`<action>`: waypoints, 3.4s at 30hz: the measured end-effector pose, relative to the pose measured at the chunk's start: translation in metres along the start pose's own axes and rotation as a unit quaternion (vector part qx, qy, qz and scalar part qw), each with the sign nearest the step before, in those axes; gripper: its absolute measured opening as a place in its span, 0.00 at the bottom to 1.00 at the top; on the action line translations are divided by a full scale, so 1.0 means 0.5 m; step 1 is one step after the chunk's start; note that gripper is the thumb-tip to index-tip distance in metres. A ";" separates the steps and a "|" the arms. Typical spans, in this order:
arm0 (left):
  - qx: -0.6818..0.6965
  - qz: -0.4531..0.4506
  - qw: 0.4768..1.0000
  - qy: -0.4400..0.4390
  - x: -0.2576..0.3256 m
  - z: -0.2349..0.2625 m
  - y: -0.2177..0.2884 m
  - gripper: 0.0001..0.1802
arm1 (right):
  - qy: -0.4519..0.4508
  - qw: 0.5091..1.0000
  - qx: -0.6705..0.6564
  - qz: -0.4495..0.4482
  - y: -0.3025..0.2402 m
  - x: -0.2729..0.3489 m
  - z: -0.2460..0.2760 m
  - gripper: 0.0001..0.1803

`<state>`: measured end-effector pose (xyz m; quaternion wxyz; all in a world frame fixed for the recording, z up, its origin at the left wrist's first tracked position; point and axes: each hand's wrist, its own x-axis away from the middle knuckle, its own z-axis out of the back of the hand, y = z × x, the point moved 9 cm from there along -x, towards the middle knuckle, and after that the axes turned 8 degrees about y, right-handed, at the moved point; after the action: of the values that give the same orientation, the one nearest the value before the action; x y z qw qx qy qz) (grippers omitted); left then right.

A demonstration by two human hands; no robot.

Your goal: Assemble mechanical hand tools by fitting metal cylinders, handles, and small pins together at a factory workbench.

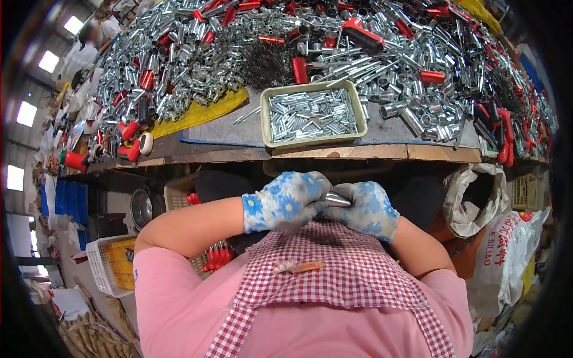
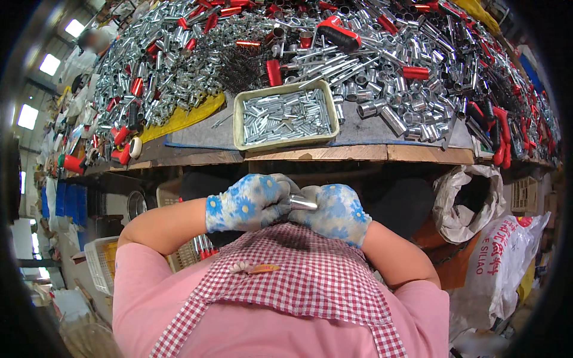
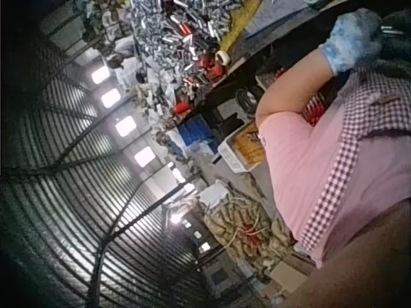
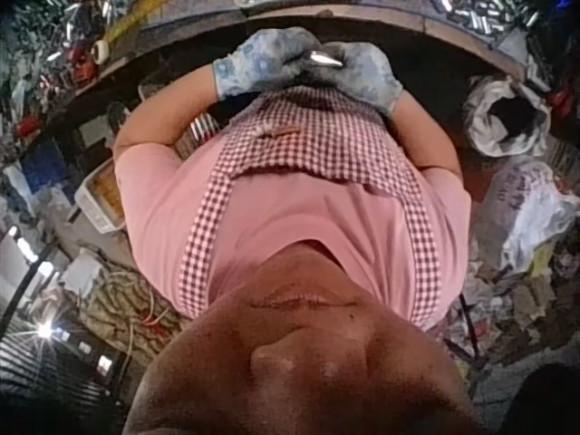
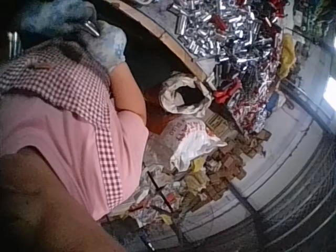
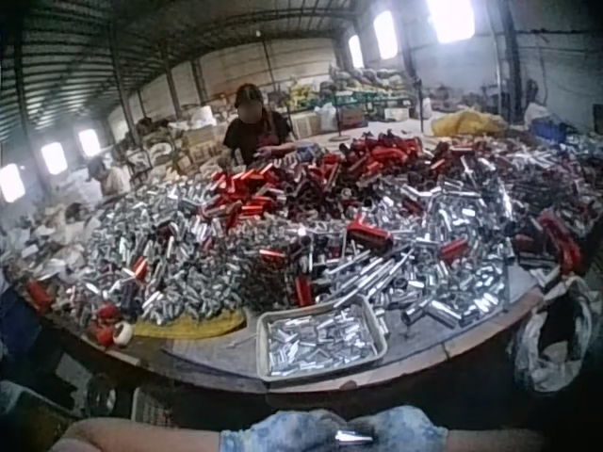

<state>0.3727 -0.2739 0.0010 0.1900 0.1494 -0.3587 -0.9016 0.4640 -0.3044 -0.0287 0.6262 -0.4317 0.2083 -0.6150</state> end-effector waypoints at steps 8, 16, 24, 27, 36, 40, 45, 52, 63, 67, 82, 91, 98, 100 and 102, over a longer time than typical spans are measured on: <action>-0.004 -0.057 0.998 0.008 -0.014 0.001 -0.004 0.13 | 0.025 0.998 0.052 0.002 -0.006 0.006 0.024 0.19; -0.034 -0.127 0.987 -0.094 -0.012 -0.032 0.012 0.21 | 0.029 0.999 0.042 0.004 0.012 0.018 0.020 0.19; 0.005 -0.061 0.998 0.002 -0.033 0.006 0.003 0.15 | 0.027 0.999 0.028 -0.024 0.022 0.009 0.033 0.19; 0.066 0.045 0.996 -0.049 -0.034 -0.013 -0.015 0.10 | 0.045 0.998 0.045 -0.010 0.022 0.024 0.034 0.19; 0.197 0.298 0.917 -0.177 -0.013 -0.022 -0.057 0.14 | 0.018 0.995 0.072 0.062 0.005 0.028 0.008 0.21; 0.136 0.303 0.922 -0.202 -0.019 -0.022 -0.043 0.15 | 0.051 0.984 0.135 0.103 0.001 0.034 0.011 0.21; 0.110 0.300 0.932 -0.168 -0.024 -0.033 -0.069 0.17 | 0.074 0.969 0.199 0.129 0.001 0.032 0.016 0.21; 0.022 0.213 0.971 -0.107 -0.048 -0.013 -0.057 0.19 | 0.134 0.941 0.248 0.187 -0.021 0.039 0.046 0.24; 0.014 0.050 0.998 -0.039 -0.120 0.053 -0.011 0.13 | 0.079 0.980 0.148 0.109 0.026 0.033 0.093 0.29; -0.173 -0.061 0.971 0.152 -0.202 0.181 -0.113 0.18 | 0.123 0.990 -0.030 0.059 0.051 0.043 0.105 0.26; 0.015 0.295 0.895 0.333 -0.192 0.312 -0.231 0.32 | 0.154 0.967 -0.202 0.014 0.092 0.073 0.099 0.26; 0.389 0.130 0.832 0.374 -0.023 0.233 -0.143 0.32 | -0.008 0.855 -0.519 -0.011 0.060 0.063 0.046 0.35; 0.424 0.176 0.799 0.389 0.033 0.205 -0.188 0.32 | -0.017 0.859 -0.511 -0.037 0.033 0.052 0.025 0.33; 0.433 0.184 0.799 0.374 0.038 0.195 -0.187 0.32 | -0.028 0.858 -0.512 -0.037 0.029 0.050 0.018 0.32; 0.442 0.192 0.800 0.358 0.036 0.188 -0.182 0.31 | -0.027 0.862 -0.505 -0.041 0.030 0.045 0.011 0.33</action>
<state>0.2974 -0.1653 0.0001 0.3870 0.4574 -0.6464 -0.4724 0.4808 -0.3262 -0.0315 0.3017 -0.7136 0.4550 -0.4389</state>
